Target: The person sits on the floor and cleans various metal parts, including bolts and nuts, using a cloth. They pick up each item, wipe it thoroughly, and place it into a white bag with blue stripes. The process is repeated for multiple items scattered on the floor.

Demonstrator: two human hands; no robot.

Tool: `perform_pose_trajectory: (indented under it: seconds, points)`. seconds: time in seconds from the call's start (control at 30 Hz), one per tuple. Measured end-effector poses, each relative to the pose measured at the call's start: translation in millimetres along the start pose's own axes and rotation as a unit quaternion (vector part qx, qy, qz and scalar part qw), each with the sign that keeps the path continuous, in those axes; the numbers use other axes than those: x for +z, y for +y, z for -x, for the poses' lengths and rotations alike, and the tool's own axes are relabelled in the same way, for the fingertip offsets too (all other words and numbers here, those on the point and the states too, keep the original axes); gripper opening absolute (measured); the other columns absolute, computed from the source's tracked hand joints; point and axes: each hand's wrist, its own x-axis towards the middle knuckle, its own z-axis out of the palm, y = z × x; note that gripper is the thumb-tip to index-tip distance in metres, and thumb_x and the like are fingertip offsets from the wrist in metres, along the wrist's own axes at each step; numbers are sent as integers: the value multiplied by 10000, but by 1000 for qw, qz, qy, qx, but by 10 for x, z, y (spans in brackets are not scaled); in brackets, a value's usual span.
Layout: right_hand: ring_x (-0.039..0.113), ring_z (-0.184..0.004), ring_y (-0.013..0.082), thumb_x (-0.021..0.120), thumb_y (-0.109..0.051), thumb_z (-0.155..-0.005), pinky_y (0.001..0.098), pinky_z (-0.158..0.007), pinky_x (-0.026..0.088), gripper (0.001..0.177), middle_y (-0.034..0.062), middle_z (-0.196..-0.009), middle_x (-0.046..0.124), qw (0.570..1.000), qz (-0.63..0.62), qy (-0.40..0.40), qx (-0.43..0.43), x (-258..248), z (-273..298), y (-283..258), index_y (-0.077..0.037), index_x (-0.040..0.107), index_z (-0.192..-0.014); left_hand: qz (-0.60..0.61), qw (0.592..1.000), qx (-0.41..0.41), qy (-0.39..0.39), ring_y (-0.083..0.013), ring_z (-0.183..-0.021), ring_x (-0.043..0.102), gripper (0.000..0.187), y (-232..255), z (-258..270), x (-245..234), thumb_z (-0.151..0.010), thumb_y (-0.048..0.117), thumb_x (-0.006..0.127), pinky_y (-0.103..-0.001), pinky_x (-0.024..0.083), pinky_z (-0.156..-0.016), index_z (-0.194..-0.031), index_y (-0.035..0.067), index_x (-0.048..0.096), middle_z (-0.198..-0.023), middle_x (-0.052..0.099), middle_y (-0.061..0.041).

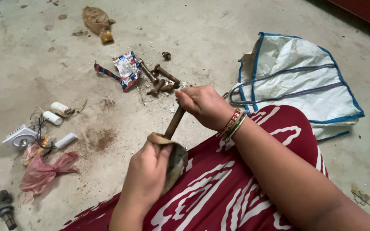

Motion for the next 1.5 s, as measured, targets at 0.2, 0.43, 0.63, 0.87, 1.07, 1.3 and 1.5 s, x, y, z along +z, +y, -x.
perform_pose_trajectory:
  seconds: [0.2, 0.43, 0.63, 0.87, 1.07, 1.3, 1.5]
  points:
    - [626, -708, 276, 430, -303, -1091, 378, -697, 534, 377, 115, -774, 616, 997, -52, 32, -46, -6, 89, -64, -37, 623, -906, 510, 844, -47, -159, -172, -665, 690, 477, -298, -10, 27, -1030, 408, 406, -308, 576, -613, -1048, -4, 645, -810, 738, -84]
    - [688, -799, 257, 436, -330, -1092, 393, -745, 558, 372, 117, -869, 694, 998, -23, -16, -55, -79, 45, -35, -46, 663, -1010, 588, 782, -85, -188, -172, -580, 668, 382, -368, -7, 214, -1002, 385, 511, -320, 551, -511, -1086, 35, 638, -754, 690, -74]
    - [684, -728, 345, 478, -416, -1059, 454, -724, 563, 472, 145, -775, 695, 998, 58, -25, -3, 147, 147, -138, -49, 697, -860, 289, 957, -27, 9, -235, -626, 557, 312, -281, -54, 563, -1033, 317, 609, -377, 462, -602, -1063, 6, 620, -778, 612, -88]
    - [693, -760, 387, 371, -562, -1004, 507, -743, 549, 655, 174, -744, 710, 954, 209, -114, 181, 302, 277, -85, -112, 773, -751, -174, 969, 57, 164, -427, -834, 681, 336, 90, 225, 372, -966, 403, 595, -528, 520, -706, -1031, 75, 617, -903, 716, -188]
    - [695, -810, 394, 384, -580, -1012, 512, -765, 554, 664, 199, -818, 726, 946, 227, -133, 188, 639, 436, 90, -81, 761, -790, -177, 982, -13, 71, -424, -867, 665, 374, -10, 249, 331, -1024, 433, 550, -516, 514, -736, -1016, 69, 636, -897, 712, -211]
    - [668, -798, 409, 425, -355, -1075, 532, -707, 535, 369, 179, -871, 699, 966, 255, -35, -31, 498, 593, 3, -82, 671, -1100, 171, 985, 20, -12, -219, -655, 598, 456, -317, 178, 348, -1053, 409, 554, -371, 507, -640, -960, -21, 673, -792, 675, -137]
    - [667, -900, 401, 443, -385, -1064, 483, -819, 523, 422, 190, -895, 705, 995, 51, 76, 33, 278, 594, -734, -36, 655, -959, 489, 863, 2, -126, -166, -682, 696, 434, -268, 400, 142, -1040, 417, 481, -318, 582, -639, -1008, 27, 668, -820, 727, -67]
